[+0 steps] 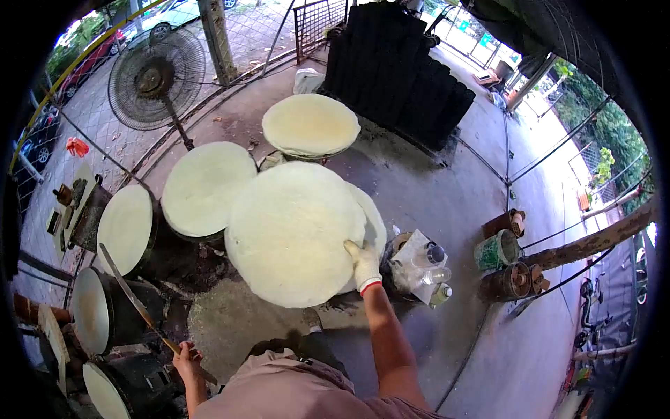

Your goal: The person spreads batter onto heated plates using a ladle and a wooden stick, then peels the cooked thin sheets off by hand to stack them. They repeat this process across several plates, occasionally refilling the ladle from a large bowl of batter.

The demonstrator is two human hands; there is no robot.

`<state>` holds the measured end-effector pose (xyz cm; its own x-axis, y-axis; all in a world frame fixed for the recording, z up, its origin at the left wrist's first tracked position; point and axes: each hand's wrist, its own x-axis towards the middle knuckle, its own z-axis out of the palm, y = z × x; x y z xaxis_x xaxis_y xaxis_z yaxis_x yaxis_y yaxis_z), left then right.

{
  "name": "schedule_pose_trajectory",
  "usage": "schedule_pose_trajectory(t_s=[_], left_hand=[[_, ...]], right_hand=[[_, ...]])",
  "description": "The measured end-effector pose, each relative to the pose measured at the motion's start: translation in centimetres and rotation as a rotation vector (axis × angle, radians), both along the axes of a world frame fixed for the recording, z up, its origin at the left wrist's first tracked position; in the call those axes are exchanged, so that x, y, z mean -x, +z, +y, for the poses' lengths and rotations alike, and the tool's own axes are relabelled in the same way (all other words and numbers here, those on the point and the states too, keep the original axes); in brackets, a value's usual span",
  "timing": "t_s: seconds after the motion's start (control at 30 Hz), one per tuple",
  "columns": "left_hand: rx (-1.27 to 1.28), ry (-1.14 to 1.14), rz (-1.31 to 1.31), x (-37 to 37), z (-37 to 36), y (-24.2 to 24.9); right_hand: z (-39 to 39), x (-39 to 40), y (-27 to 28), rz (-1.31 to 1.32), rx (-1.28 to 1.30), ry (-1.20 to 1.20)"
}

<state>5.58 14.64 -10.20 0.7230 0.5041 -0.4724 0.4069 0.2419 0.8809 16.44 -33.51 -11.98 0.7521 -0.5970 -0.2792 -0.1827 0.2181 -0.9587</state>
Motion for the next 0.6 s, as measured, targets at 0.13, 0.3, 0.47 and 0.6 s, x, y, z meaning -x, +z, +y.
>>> schedule_pose_trajectory(t_s=[0.13, 0.3, 0.47, 0.6], left_hand=[[0.003, -0.038, 0.032, -1.7, -6.2, 0.1], [-0.026, -0.035, 0.061, -1.8, -10.8, 2.0], [-0.039, 0.024, 0.062, -1.1, -12.2, 2.6], [-0.033, 0.028, 0.071, -1.1, -11.5, 2.0]], right_hand=[[-7.9, 0.1, -7.8, 0.215, 0.078, 0.014], [-11.9, -1.9, -8.2, 0.396, 0.270, 0.069], [-15.5, -4.3, -10.8, 0.560, 0.511, 0.149], [-14.9, -6.1, -7.2, 0.708, 0.653, 0.269]])
